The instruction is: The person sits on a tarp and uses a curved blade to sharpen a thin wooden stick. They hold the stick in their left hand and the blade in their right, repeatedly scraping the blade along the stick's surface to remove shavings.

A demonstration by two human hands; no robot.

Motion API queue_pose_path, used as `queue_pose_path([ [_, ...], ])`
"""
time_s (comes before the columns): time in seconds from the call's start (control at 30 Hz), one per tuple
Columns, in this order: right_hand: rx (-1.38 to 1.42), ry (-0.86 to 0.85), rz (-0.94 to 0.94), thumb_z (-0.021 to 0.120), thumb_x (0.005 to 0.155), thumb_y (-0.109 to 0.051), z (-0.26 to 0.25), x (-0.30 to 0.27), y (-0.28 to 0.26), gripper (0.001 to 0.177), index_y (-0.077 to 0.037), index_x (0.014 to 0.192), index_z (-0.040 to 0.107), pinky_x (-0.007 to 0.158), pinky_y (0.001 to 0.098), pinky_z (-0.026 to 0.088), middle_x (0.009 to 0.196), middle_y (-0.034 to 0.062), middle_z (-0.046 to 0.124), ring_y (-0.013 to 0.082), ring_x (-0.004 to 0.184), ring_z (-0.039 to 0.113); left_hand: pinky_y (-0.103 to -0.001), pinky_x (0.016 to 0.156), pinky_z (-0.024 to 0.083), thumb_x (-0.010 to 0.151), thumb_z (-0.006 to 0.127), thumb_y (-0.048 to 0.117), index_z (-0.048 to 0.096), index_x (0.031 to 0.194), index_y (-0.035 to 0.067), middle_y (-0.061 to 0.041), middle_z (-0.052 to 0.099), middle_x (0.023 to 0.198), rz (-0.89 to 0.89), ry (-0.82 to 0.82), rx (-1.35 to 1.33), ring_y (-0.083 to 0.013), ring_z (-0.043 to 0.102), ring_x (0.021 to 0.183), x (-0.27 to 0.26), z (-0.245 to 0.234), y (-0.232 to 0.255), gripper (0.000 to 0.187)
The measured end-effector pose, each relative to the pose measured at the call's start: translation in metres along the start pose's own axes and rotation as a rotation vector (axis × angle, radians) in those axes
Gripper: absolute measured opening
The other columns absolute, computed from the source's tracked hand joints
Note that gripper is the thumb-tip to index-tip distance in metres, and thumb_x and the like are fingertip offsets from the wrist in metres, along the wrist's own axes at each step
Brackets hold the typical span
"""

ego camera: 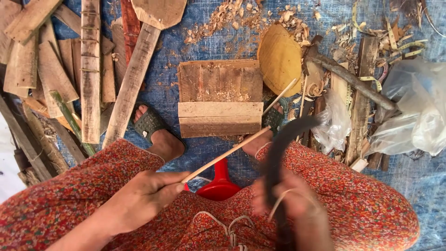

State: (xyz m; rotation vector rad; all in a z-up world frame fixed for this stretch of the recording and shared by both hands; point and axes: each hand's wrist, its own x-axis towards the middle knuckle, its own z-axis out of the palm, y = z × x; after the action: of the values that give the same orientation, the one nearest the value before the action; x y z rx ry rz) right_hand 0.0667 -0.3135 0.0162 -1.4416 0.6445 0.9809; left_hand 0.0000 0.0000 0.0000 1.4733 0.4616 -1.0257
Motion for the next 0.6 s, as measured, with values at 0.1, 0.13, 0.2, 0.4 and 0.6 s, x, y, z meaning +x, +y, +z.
queue_pose_path([
  [0.1, 0.104, -1.071, -0.114, 0.034, 0.114, -0.015, 0.009, 0.047, 0.061, 0.040, 0.002, 0.149, 0.025, 0.061, 0.0349, 0.054, 0.100, 0.0214, 0.062, 0.0240, 0.068, 0.061, -0.032, 0.050, 0.029, 0.101, 0.052, 0.029, 0.075, 0.143, 0.026, 0.004, 0.042, 0.060, 0.019, -0.080, 0.000, -0.0116, 0.035, 0.051, 0.012, 0.009, 0.003, 0.048],
  [0.13, 0.108, -1.075, -0.116, 0.034, 0.114, -0.015, 0.017, 0.050, 0.066, 0.040, 0.002, 0.149, 0.025, 0.061, 0.0349, 0.054, 0.100, 0.0214, 0.062, 0.0240, 0.068, 0.061, -0.032, 0.050, 0.029, 0.101, 0.052, 0.029, 0.075, 0.143, 0.026, 0.004, 0.042, 0.060, 0.015, -0.077, 0.003, -0.0116, 0.035, 0.051, 0.014, 0.012, -0.002, 0.048],
  [0.2, 0.011, -0.965, -0.081, 0.039, 0.113, -0.024, 0.034, 0.059, 0.075, 0.056, -0.011, 0.161, 0.013, 0.048, 0.0270, 0.043, 0.088, 0.0192, 0.057, 0.0161, 0.053, 0.051, -0.030, 0.050, 0.034, 0.104, 0.052, 0.024, 0.081, 0.122, 0.011, -0.001, 0.048, 0.062, 0.107, -0.180, -0.184, -0.0128, 0.039, 0.053, 0.019, 0.017, -0.012, 0.037],
  [0.4, 0.008, -1.077, -0.037, 0.039, 0.114, -0.026, 0.036, 0.055, 0.080, 0.080, -0.033, 0.166, -0.022, 0.055, 0.0267, 0.047, 0.094, 0.0181, 0.056, 0.0140, 0.060, 0.053, -0.033, 0.050, 0.041, 0.106, 0.055, 0.023, 0.070, 0.075, 0.009, -0.001, 0.053, 0.063, 0.142, -0.118, -0.083, -0.0148, 0.046, 0.052, 0.015, 0.010, -0.015, 0.037],
  [0.6, -0.055, -1.087, -0.104, 0.036, 0.114, -0.023, 0.030, 0.055, 0.086, 0.078, -0.027, 0.165, -0.023, 0.062, 0.0289, 0.045, 0.095, 0.0187, 0.057, 0.0100, 0.056, 0.045, -0.032, 0.054, 0.037, 0.103, 0.061, 0.017, 0.086, 0.096, 0.011, 0.001, 0.053, 0.062, 0.112, -0.162, -0.129, -0.0135, 0.041, 0.055, 0.017, 0.013, -0.005, 0.026],
])
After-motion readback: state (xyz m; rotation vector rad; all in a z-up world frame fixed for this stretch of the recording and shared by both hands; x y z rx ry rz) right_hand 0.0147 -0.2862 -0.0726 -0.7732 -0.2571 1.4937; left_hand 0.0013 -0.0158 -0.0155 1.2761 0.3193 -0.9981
